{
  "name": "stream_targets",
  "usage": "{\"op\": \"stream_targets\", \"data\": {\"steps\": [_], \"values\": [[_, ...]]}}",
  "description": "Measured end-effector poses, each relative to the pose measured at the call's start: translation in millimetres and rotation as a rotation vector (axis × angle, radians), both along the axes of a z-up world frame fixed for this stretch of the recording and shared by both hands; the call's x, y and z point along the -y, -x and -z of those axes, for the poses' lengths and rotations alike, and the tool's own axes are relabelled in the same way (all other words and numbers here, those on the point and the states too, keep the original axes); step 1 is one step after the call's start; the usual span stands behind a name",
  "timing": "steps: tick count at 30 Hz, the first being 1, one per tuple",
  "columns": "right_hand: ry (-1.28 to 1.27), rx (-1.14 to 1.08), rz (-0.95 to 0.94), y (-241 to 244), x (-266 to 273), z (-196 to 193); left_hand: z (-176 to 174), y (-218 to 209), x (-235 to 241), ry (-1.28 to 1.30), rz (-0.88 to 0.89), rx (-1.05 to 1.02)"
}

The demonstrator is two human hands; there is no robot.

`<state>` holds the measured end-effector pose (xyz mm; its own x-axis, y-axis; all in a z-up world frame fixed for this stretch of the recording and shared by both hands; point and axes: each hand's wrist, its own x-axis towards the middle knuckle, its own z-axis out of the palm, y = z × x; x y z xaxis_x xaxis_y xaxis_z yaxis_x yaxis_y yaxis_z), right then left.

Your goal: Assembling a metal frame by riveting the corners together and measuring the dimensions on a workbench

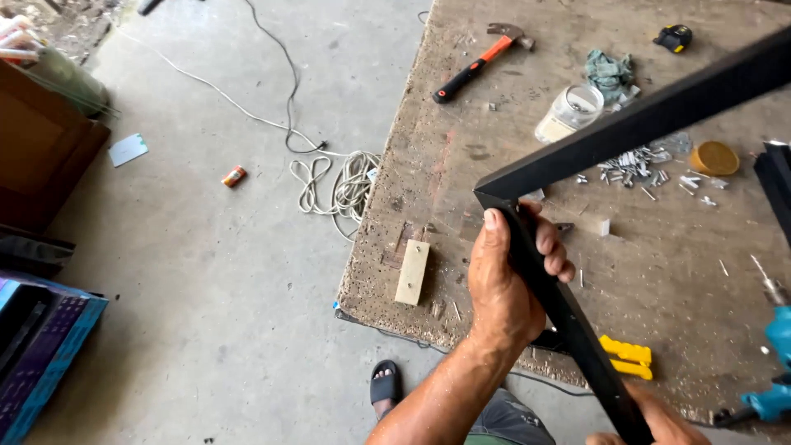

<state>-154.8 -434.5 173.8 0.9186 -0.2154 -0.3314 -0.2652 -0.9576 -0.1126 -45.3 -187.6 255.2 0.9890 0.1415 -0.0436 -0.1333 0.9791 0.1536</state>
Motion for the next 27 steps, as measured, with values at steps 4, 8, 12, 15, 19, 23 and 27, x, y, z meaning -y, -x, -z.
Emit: {"op": "stream_targets", "data": {"steps": [4,8,12,15,19,23,27], "values": [[-0.727,0.357,-0.206,-32.3,-22.8,-94.0,6.4,26.0,19.4,-0.016,0.111,-0.034],[-1.269,0.597,-0.014,-93.6,-24.5,-124.1,13.7,50.6,43.4,-0.023,0.189,-0.045],[-1.916,0.531,-0.102,-131.8,-48.3,-142.4,10.2,67.6,47.3,-0.089,0.266,-0.037],[-1.989,0.622,0.241,-141.4,-69.1,-148.8,6.4,69.2,35.2,-0.085,0.326,0.028],[-1.974,0.598,0.357,-139.9,-77.0,-147.8,14.1,65.6,18.3,-0.025,0.382,0.153],[-2.106,0.502,0.353,-136.1,-76.1,-139.8,17.3,74.4,16.7,0.023,0.379,0.268],[-2.215,0.41,0.195,-126.4,-75.1,-142.2,22.1,83.5,15.2,0.043,0.463,0.32]]}}
